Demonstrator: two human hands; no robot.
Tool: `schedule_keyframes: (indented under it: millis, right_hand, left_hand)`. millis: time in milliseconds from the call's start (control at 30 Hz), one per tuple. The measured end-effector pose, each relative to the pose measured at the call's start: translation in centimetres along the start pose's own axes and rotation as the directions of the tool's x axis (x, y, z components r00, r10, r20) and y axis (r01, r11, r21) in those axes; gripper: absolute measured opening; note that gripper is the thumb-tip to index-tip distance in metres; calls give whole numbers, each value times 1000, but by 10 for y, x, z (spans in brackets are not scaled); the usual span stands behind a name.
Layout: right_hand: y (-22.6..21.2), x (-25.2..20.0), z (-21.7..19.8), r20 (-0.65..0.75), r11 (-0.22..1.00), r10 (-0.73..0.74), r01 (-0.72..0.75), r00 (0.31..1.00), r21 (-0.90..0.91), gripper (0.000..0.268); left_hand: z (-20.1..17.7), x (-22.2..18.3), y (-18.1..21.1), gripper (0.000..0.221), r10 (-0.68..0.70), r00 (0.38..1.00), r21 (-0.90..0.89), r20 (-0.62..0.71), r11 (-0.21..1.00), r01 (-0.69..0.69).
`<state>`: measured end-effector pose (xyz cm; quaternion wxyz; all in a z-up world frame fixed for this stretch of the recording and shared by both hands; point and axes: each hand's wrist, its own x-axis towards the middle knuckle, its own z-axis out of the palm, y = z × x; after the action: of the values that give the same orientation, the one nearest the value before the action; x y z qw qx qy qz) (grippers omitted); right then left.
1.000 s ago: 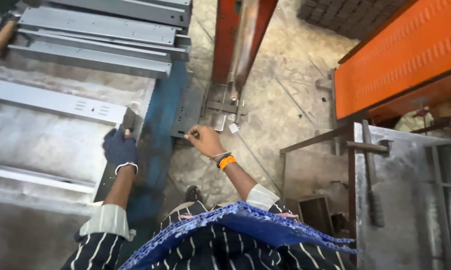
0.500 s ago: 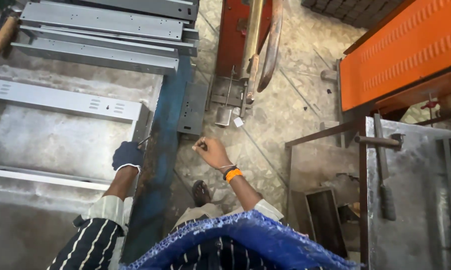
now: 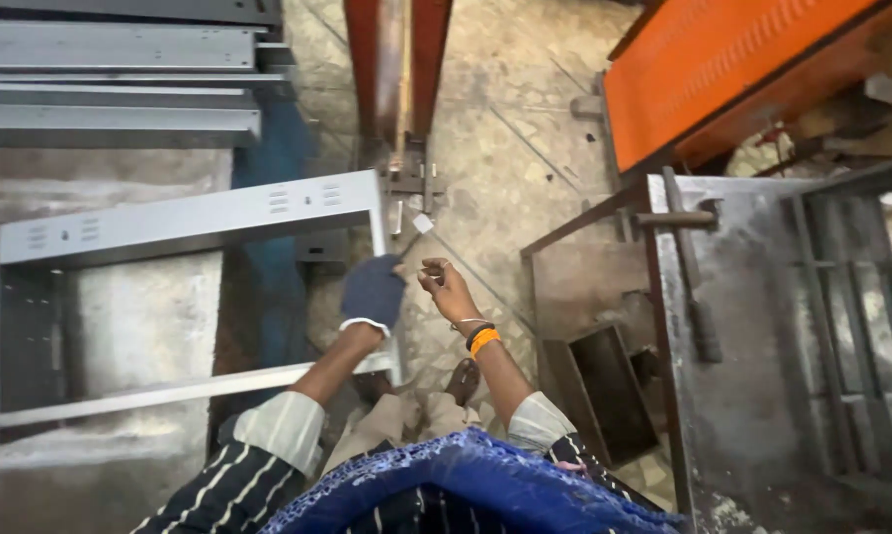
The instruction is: The recorder uses a spot welding machine to assemble metal enclosure components.
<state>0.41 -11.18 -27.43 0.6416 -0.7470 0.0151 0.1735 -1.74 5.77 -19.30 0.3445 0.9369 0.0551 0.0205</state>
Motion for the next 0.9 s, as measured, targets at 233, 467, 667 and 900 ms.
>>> schedule_keyframes:
  millis: [233,467,667,900]
  right_hand:
    - [157,18,-102,237,551,141,-275,961,788,34]
    - [26,-22,-160,119,456,-89,-66,989,888,58]
    - [-74,-40,-156,161,634,-97,-64,982,770,52]
    - [-145,-59,-157,228,875,-25,-89,973,476,46]
  left_hand:
    - [2,-30,156,25,216,976,-228,15,951,-207]
    - [-48,-34,245,42,145,970,-493,193,870,-33]
    - [-62,-21,212,50,14,985,-677,169,728,106]
    - [-17,-29,153,54,-188,946,-751,265,575,325]
